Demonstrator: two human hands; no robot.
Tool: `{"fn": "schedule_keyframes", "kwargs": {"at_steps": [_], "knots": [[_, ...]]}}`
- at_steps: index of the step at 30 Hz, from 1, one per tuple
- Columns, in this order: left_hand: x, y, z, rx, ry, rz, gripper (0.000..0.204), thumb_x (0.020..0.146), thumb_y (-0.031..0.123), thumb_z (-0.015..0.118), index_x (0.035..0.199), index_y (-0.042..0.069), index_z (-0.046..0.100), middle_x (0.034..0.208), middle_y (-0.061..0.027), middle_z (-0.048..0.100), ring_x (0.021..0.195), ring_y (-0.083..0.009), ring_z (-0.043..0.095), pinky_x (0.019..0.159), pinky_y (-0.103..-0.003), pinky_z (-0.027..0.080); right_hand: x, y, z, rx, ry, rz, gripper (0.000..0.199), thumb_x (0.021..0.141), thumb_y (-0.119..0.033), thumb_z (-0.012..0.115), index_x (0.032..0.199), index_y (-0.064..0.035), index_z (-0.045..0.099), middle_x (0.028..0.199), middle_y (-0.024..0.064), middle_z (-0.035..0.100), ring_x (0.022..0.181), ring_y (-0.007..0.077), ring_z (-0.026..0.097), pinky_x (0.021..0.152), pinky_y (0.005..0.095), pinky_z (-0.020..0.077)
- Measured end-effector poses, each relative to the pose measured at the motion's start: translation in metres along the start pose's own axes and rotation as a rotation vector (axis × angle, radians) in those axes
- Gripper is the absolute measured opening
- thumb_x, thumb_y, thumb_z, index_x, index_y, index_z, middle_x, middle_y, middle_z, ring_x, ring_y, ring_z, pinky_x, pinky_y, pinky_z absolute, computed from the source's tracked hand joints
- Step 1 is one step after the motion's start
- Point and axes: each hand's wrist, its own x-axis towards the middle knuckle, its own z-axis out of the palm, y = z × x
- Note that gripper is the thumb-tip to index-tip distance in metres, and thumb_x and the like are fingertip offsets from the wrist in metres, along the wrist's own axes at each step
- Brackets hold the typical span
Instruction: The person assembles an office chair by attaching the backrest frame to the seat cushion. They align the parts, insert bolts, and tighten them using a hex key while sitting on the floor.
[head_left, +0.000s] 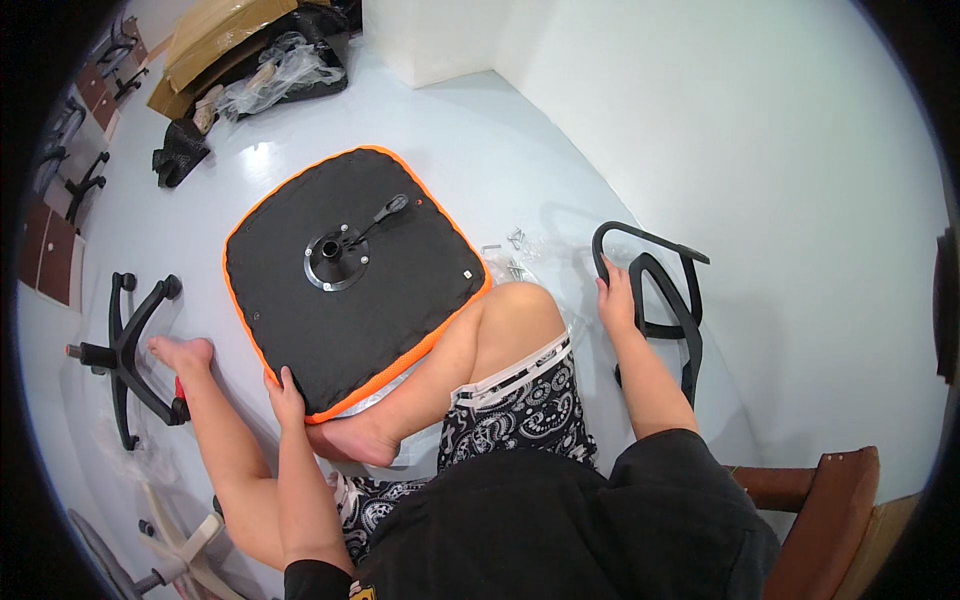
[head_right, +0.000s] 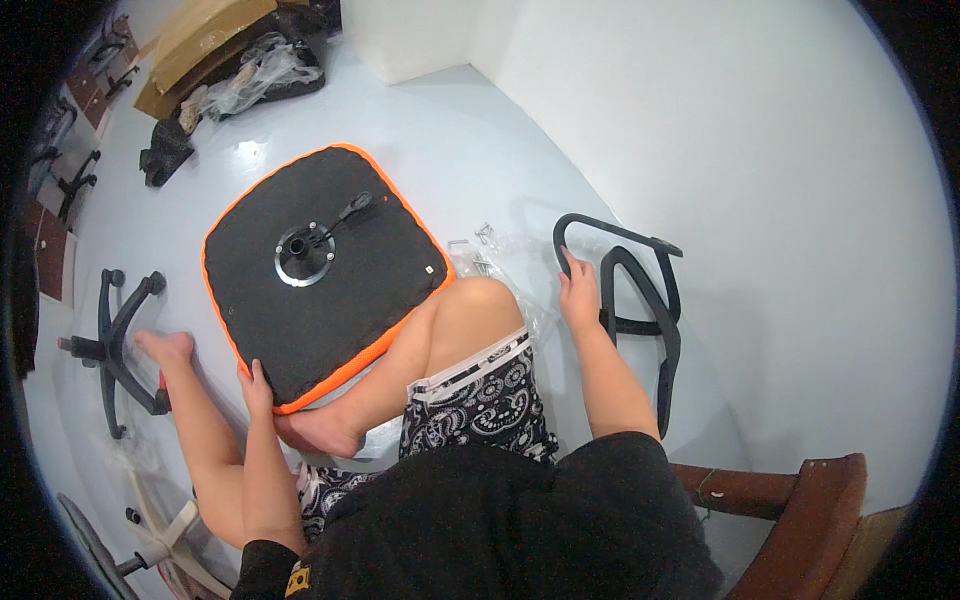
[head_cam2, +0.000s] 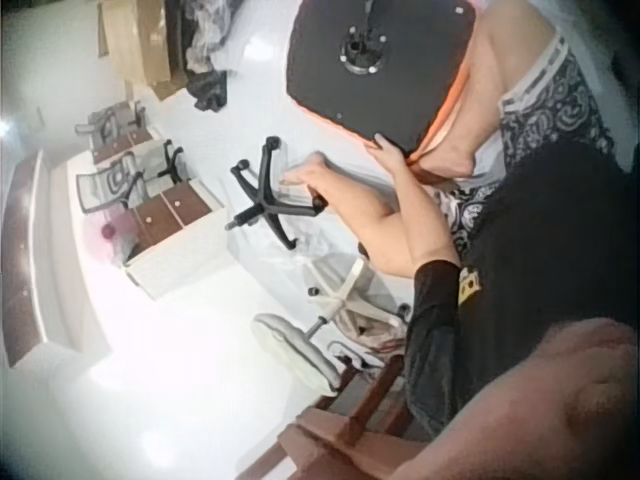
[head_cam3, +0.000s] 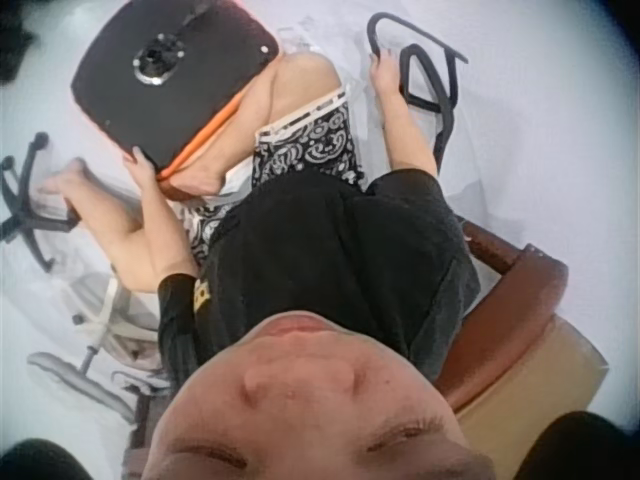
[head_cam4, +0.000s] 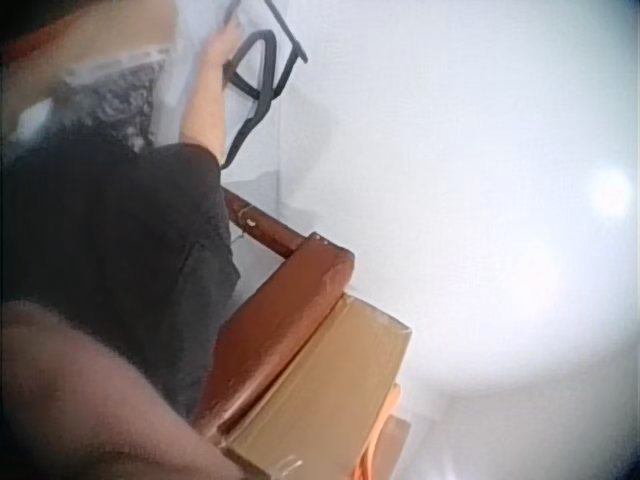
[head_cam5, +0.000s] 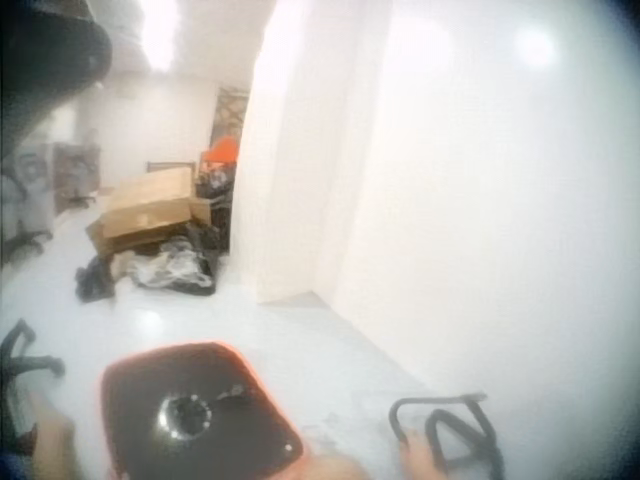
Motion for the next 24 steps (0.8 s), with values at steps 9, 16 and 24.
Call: {"fn": "schedule_keyframes", "kwargs": {"at_steps": [9,16,24], "knots": [[0.0,-0.001,-0.002,0.027,-0.022,-0.019,0.065,0.093,0.039,0.048,0.14,-0.001,0.028,0.13,-0.0239,0.05,0.121,-0.0362,0.048,0.102,-0.038,0.035,0.006,-0.023,0.01,0.131,0.142,-0.254,0.044,0.082,-0.004,0.061,0.125,-0.01,0.052,0.112,0.0176,0.054,0.104,0.0357,0.054,0.088,0.0403,0.0458],[-0.004,0.008,-0.004,0.011,-0.029,-0.012,0.065,0.093,0.038,0.049,0.139,-0.003,0.03,0.132,-0.0241,0.048,0.123,-0.0355,0.045,0.104,-0.037,0.032,0.006,-0.046,0.013,0.252,0.247,-0.463,0.04,0.075,0.004,0.064,0.113,-0.0048,0.056,0.114,0.0182,0.055,0.103,0.0361,0.056,0.085,0.0383,0.0493],[-0.006,0.012,0.001,0.16,0.047,0.001,0.065,0.089,0.031,0.055,0.137,-0.005,0.032,0.135,-0.0261,0.043,0.124,-0.0389,0.043,0.105,-0.041,0.033,0.049,-0.092,-0.003,0.194,0.109,-0.711,0.043,0.067,0.005,0.06,0.106,-0.0129,0.063,0.107,0.0161,0.057,0.094,0.0355,0.059,0.076,0.0409,0.0512]]}}
